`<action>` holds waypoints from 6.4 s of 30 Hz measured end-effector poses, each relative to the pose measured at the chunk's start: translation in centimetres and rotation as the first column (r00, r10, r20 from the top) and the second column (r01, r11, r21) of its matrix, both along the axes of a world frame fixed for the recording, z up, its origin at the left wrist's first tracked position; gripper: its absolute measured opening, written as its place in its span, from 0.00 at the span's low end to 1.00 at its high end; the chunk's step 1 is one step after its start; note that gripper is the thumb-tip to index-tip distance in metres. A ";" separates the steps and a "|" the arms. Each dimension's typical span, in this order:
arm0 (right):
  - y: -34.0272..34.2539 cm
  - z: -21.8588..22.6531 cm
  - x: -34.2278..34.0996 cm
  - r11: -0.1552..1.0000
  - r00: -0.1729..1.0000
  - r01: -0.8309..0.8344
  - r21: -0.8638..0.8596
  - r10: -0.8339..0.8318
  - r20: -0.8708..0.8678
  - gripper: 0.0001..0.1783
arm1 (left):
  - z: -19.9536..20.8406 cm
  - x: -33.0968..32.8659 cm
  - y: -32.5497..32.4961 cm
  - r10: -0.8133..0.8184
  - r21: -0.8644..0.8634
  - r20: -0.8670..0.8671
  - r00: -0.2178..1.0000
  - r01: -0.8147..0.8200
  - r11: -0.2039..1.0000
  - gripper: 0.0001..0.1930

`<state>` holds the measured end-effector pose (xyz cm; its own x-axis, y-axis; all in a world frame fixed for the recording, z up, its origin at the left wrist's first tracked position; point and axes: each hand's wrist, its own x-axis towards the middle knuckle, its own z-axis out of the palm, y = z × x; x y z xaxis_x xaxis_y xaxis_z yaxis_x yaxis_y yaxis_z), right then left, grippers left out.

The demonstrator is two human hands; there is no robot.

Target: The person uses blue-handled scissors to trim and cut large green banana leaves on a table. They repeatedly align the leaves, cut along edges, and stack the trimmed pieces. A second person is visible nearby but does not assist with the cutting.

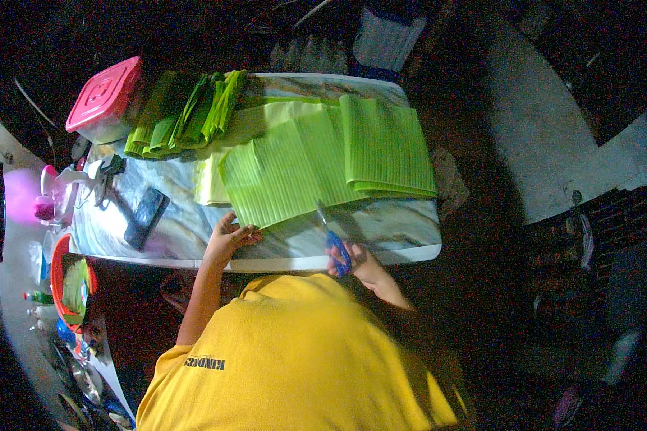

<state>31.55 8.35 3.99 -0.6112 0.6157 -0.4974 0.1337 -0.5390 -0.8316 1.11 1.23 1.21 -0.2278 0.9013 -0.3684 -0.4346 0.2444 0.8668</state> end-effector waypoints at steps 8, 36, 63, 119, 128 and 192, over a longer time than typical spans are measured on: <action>0.0 0.1 0.0 0.999 1.000 0.011 0.043 -0.011 -0.004 0.31 | 0.2 0.0 0.0 0.011 -0.008 0.054 0.998 -0.011 1.000 0.22; 14.7 -3.4 -8.3 0.942 0.997 0.071 0.327 -0.058 -0.049 0.13 | 1.9 -1.2 3.0 -0.063 -0.045 -0.196 0.978 0.056 0.997 0.18; 14.3 -3.9 -8.5 0.955 0.983 0.181 0.233 -0.175 -0.048 0.14 | 16.5 -4.1 -11.6 0.572 0.273 -0.422 0.704 -0.503 0.820 0.22; 2.7 0.6 1.5 0.986 0.985 -0.154 0.066 0.148 0.086 0.34 | -0.7 10.3 7.0 0.171 0.128 -0.983 -0.065 0.425 0.896 0.11; 2.3 0.8 1.3 0.995 0.992 -0.096 0.012 0.095 0.087 0.35 | -0.5 10.5 6.9 0.176 0.130 -0.982 -0.073 0.420 0.898 0.09; 3.9 0.8 0.5 0.982 0.965 -0.188 -0.021 0.189 0.183 0.30 | 1.3 10.8 5.7 0.275 0.225 -0.958 -0.077 0.389 0.893 0.07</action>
